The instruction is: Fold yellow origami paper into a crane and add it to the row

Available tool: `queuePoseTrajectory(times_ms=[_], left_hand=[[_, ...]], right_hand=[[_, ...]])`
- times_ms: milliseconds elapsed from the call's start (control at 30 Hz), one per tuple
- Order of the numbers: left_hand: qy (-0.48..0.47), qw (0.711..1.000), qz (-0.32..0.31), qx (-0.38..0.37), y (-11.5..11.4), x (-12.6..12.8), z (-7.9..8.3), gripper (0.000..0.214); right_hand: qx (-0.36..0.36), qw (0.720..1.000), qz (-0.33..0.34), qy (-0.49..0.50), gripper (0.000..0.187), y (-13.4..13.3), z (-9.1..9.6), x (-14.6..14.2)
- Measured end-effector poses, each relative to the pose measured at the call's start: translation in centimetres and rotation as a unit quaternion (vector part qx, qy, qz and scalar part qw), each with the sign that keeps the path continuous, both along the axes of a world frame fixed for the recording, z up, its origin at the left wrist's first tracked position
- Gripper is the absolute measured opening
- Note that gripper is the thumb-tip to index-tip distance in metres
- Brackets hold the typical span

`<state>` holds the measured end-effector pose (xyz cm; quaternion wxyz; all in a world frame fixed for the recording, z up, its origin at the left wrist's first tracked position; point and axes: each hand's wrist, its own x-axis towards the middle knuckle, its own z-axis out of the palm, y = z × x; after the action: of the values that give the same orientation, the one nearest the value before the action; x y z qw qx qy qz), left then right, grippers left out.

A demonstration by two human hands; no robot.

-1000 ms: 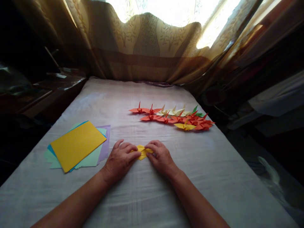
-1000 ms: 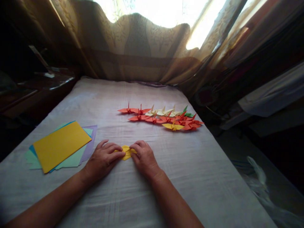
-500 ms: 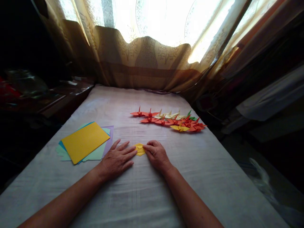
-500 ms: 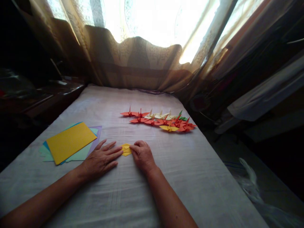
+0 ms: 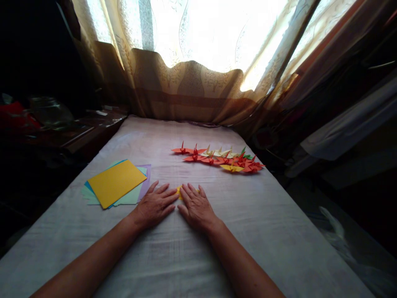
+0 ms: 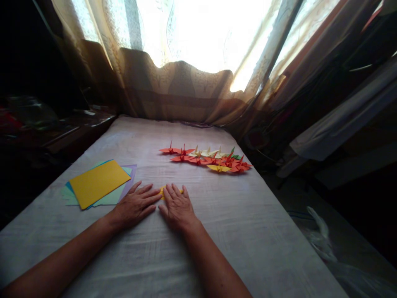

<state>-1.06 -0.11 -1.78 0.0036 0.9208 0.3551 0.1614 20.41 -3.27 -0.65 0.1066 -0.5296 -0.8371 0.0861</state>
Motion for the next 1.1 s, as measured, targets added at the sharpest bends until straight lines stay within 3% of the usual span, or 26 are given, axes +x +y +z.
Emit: queuePoseTrajectory(times_ms=[267,600,800,933,1100], left_hand=[[0.016,1.000,0.002,-0.004,0.1,-0.4,-0.3,0.039],[0.045,0.999,-0.003,0.011,-0.3,-2.5,0.0,0.042],[0.047,0.998,0.022,0.032,-0.6,-3.5,0.9,0.037],[0.040,0.996,0.055,0.061,-0.5,-1.9,1.8,0.032],[0.024,0.997,0.040,0.066,-0.7,2.0,2.2,0.035]], right_hand=[[-0.077,0.996,-0.032,-0.036,0.065,-0.8,0.4,2.0],[-0.081,0.995,-0.054,-0.017,0.063,-1.1,0.2,2.1],[-0.081,0.995,-0.056,-0.017,0.062,-1.2,0.3,2.1],[-0.080,0.995,-0.054,-0.020,0.063,-1.1,0.3,2.1],[-0.071,0.996,-0.053,-0.019,0.062,-1.1,0.1,2.2]])
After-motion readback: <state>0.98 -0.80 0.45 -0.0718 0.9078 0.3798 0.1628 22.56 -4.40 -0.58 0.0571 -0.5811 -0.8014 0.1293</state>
